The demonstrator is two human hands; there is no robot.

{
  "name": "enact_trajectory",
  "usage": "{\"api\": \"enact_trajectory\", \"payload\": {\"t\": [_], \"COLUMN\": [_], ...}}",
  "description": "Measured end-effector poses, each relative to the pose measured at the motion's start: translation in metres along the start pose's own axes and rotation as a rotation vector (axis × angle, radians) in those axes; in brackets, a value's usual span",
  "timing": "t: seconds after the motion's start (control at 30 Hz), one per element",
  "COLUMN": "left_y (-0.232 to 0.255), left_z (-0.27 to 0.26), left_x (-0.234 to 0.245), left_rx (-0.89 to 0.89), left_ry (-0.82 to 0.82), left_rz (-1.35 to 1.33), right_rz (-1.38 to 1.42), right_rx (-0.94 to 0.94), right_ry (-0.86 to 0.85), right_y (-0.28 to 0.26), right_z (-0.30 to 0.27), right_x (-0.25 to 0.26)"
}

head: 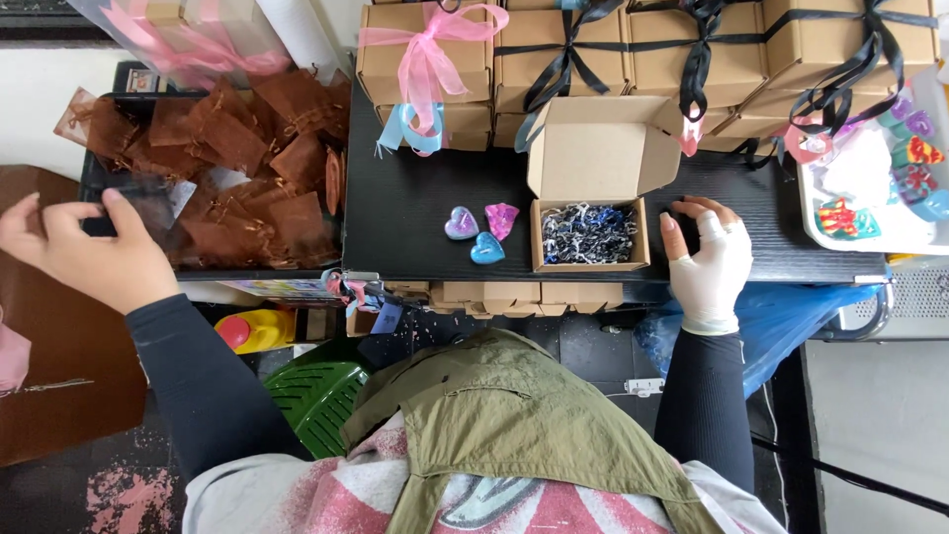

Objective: The person is packaging heart-shaped candles into small boxes with tissue paper and ribbon.

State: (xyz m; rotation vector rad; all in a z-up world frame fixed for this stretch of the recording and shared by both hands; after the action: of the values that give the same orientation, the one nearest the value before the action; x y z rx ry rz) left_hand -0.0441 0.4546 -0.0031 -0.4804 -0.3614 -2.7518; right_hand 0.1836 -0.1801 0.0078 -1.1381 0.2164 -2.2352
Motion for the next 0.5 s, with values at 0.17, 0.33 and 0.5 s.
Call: {"api": "enact_trajectory", "payload": {"t": [0.17,0.33,0.5], "left_y": [-0.053,-0.055,-0.054], "left_z": [-0.029,-0.024,-0.045], "left_x": [-0.068,-0.131,-0.192], "left_rx": [0.294,0.443,0.539], "left_ry": [-0.191,-0.325,-0.633], "left_rz": [-0.066,-0.096,-0.140], "right_rz": [-0.010,-0.020,-0.037], "right_rx": [0.004,-0.007,0.003], "right_ry": [0.013,0.025,0.027], "right_y": [0.000,0.000,-0.005], "right_z": [-0.002,-0.003,-0.001], "right_x": [0.000,-0.001,0.000]}}
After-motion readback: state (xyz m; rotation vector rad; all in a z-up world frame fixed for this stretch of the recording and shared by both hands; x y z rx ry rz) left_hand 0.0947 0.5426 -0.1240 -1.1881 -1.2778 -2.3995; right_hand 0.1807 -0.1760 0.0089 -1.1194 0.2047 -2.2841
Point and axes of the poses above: each hand's wrist, its own z-axis towards the middle knuckle, its own x-axis out of the back of the hand, y = z × x, the point moved 8 cm from there along z, towards the middle knuckle, and after that the axes turned 10 degrees about y, right-handed, at the moved point
